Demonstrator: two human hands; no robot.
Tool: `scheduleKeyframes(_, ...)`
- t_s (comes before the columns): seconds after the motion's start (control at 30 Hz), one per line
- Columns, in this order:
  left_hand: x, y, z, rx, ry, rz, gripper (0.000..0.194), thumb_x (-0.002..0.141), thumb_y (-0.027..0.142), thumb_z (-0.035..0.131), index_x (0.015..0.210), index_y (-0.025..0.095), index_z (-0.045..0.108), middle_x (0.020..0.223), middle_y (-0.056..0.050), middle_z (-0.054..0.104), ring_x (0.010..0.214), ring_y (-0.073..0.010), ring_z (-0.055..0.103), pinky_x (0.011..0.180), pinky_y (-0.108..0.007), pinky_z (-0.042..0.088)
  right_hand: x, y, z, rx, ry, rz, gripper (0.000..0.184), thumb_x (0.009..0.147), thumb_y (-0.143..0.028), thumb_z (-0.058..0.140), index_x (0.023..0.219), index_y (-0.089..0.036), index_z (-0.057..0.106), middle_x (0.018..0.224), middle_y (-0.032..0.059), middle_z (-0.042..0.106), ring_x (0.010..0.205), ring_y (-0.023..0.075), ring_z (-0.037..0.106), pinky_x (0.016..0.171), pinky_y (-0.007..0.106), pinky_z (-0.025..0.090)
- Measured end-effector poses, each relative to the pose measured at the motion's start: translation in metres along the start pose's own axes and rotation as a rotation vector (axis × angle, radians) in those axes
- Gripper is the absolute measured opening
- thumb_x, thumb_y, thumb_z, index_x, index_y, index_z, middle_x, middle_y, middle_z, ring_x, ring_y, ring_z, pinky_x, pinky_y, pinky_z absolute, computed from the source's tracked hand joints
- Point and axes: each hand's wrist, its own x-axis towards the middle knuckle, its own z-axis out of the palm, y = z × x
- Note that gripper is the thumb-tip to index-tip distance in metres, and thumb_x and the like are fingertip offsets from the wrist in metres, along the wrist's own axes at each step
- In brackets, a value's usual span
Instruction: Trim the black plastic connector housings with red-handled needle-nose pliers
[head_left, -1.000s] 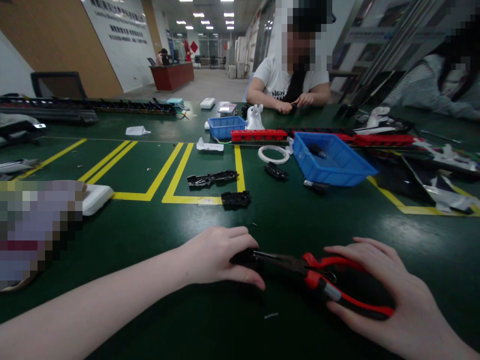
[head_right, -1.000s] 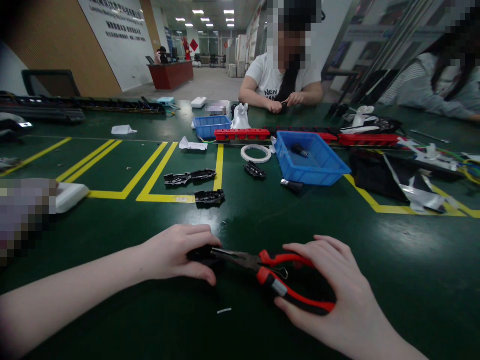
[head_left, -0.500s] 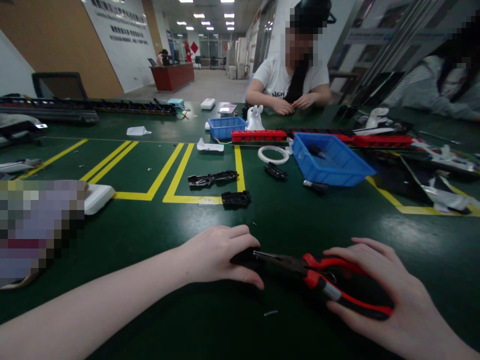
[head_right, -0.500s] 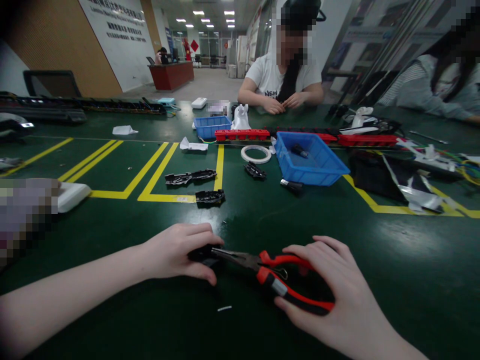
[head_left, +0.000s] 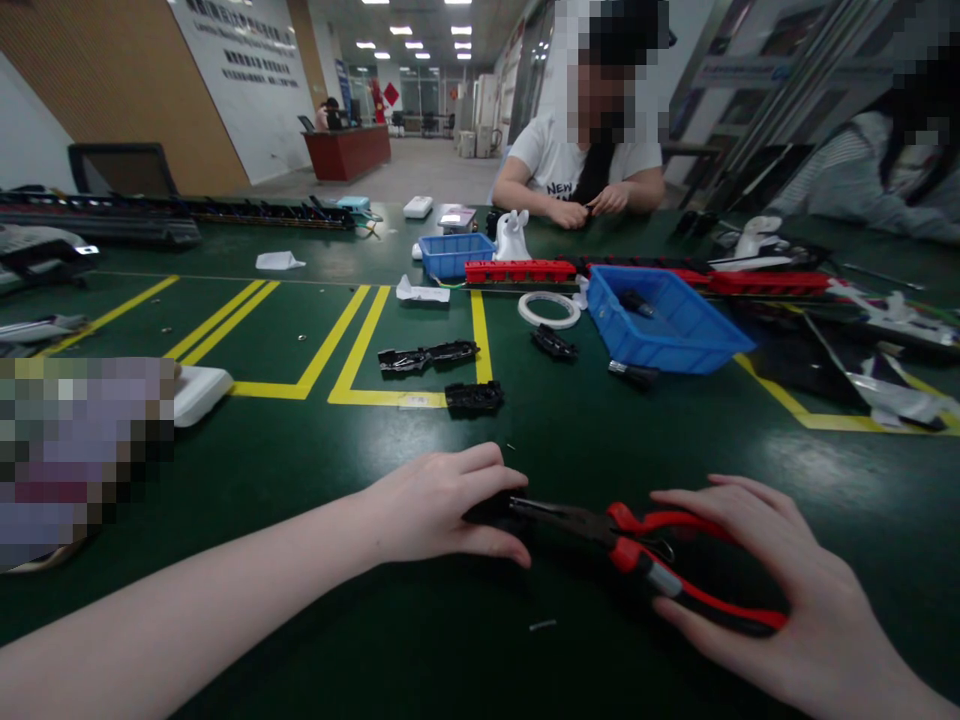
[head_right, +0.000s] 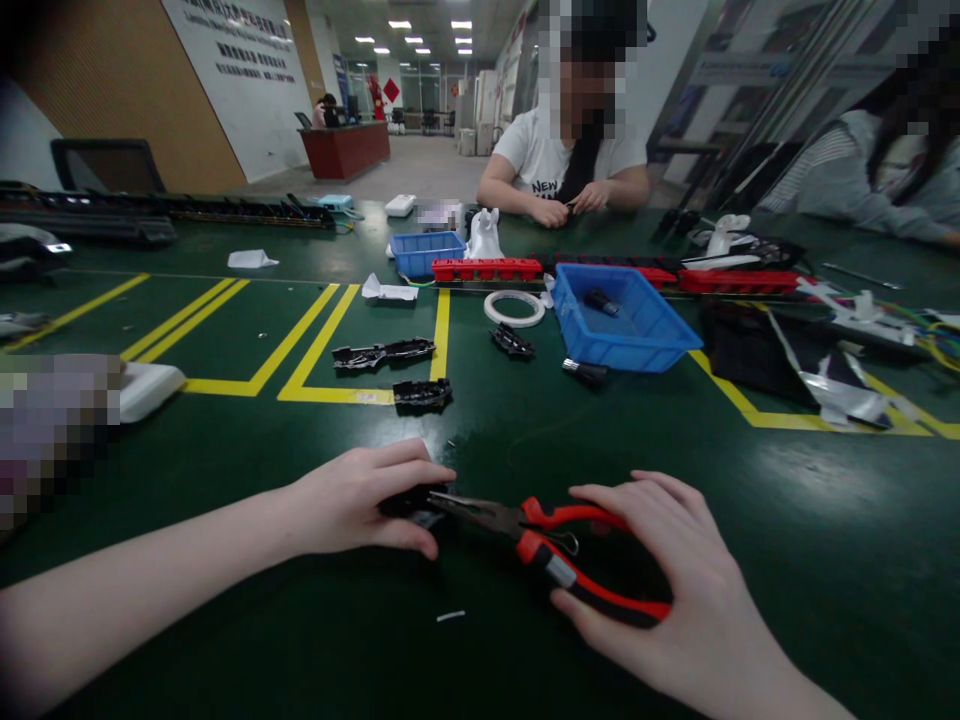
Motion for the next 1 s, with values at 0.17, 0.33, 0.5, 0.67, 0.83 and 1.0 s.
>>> scheduleKeyframes(0.17,0.0,0.001,-0.002,0.006,0.007,0.001,0.051,0.088,0.052,0.063,0.123,0.015,0.057,0.106,-0.007,0.058,0.082,-0.0168,0.061,0.059,-0.024,0.049,0.001,0.0,-0.002,-0.013,-0.022,-0.032,0.045,0.081,-0.053,0.059,0.118,-0.027,0.056,0.102,0.0074,0.069,0.102,0.0327,0.062,0.094,0.058,0.046)
scheduleKeyframes(0.33,0.0,0.0,0.0,0.022,0.022,0.016,0.051,0.088,0.052,0.063,0.122,0.014,0.058,0.102,-0.006,0.06,0.076,-0.0145,0.061,0.056,-0.022,0.046,0.002,-0.002,-0.004,-0.02,-0.018,-0.051,0.044,0.083,-0.054,0.056,0.117,-0.027,0.056,0.1,0.0067,0.069,0.1,0.0318,0.063,0.096,0.057,0.044)
scheduleKeyframes(0.5,0.0,-0.002,0.002,0.083,0.04,0.056,0.052,0.089,0.055,0.06,0.119,0.013,0.06,0.092,-0.005,0.063,0.07,-0.014,0.061,0.053,-0.022,0.043,0.003,-0.004,-0.006,-0.04,-0.024,-0.085,0.044,0.08,-0.051,0.061,0.117,-0.027,0.055,0.101,0.0054,0.069,0.091,0.0289,0.065,0.1,0.056,0.04)
scheduleKeyframes(0.67,0.001,-0.001,0.0,0.08,0.022,0.043,0.05,0.089,0.056,0.06,0.116,0.013,0.062,0.091,-0.004,0.064,0.069,-0.0133,0.061,0.052,-0.022,0.042,0.005,-0.004,-0.008,-0.053,-0.024,-0.092,0.044,0.078,-0.048,0.064,0.116,-0.027,0.055,0.1,0.0053,0.069,0.09,0.0292,0.065,0.1,0.057,0.038)
scheduleKeyframes(0.83,0.001,0.001,0.0,0.071,0.079,0.027,0.049,0.085,0.056,0.065,0.112,0.015,0.064,0.088,-0.002,0.067,0.067,-0.0121,0.062,0.054,-0.022,0.042,0.006,-0.006,-0.012,-0.137,-0.002,-0.133,0.044,0.073,-0.045,0.066,0.112,-0.026,0.057,0.096,0.0063,0.067,0.091,0.0303,0.064,0.101,0.057,0.036)
scheduleKeyframes(1.0,0.0,0.0,0.001,0.083,0.168,0.018,0.047,0.081,0.06,0.067,0.097,0.016,0.067,0.079,0.002,0.069,0.062,-0.0104,0.06,0.058,-0.024,0.039,0.006,-0.009,-0.014,-0.169,0.018,-0.134,0.04,0.075,-0.044,0.063,0.111,-0.028,0.056,0.095,0.0077,0.066,0.09,0.0338,0.065,0.101,0.06,0.034)
